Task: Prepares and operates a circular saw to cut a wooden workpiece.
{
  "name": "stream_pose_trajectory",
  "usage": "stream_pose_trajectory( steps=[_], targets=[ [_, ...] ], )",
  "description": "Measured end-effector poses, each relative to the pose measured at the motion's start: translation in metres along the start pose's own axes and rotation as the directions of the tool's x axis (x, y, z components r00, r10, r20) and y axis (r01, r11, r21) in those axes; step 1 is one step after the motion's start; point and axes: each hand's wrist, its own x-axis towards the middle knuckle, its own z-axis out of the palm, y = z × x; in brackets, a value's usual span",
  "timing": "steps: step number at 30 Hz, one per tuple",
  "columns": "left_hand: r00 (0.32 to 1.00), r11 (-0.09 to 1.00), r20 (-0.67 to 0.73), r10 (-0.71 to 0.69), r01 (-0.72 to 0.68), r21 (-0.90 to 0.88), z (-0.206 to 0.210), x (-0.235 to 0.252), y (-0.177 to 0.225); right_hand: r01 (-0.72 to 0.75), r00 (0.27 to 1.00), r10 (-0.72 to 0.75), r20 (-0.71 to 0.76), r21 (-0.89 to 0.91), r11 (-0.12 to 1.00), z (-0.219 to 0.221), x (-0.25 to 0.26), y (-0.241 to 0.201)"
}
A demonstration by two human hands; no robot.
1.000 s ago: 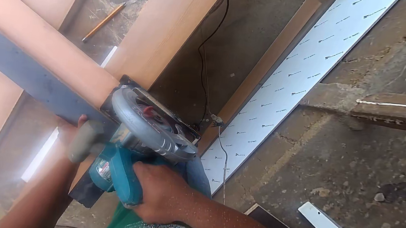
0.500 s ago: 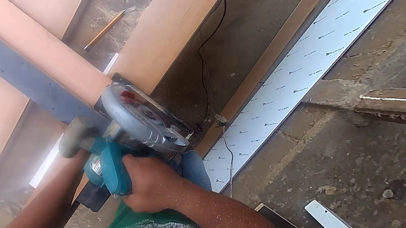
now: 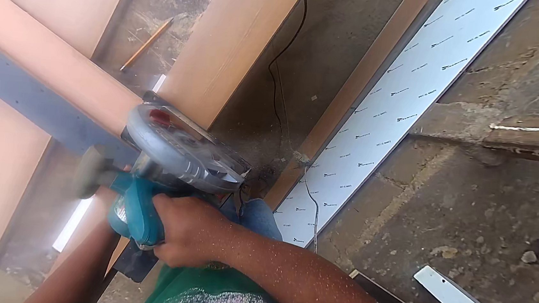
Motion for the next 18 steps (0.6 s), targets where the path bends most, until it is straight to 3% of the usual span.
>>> stream_pose_trajectory(
  steps=[5,7,11,15,16,18],
  targets=[
    [0.982,0.981,0.051,-0.183,0.186,-0.055,-0.011,0.006,0.012,0.007,1.000,-0.007,-0.002,0.009,1.000,-0.004,0.008,-0.004],
    [0.987,0.979,0.021,-0.162,0.163,-0.123,-0.013,0.004,0.008,0.011,1.000,-0.011,0.003,0.008,1.000,-0.005,0.010,-0.005],
    [0.986,0.863,-0.085,-0.142,0.081,-0.498,-0.013,0.000,0.003,0.020,1.000,-0.020,-0.001,0.013,1.000,-0.007,0.018,-0.007],
    [0.996,0.836,-0.014,-0.087,0.065,-0.545,-0.023,0.006,0.001,0.034,0.999,-0.034,-0.004,0.013,0.999,-0.010,0.026,-0.010],
    [0.997,0.774,-0.061,-0.054,0.003,-0.633,-0.022,0.006,0.000,0.037,0.999,-0.037,-0.005,0.016,0.999,-0.011,0.028,-0.011],
    [0.995,0.512,-0.101,0.011,-0.093,-0.854,-0.018,0.011,-0.001,0.038,0.999,-0.038,0.002,0.017,0.999,-0.012,0.032,-0.012]
  ],
)
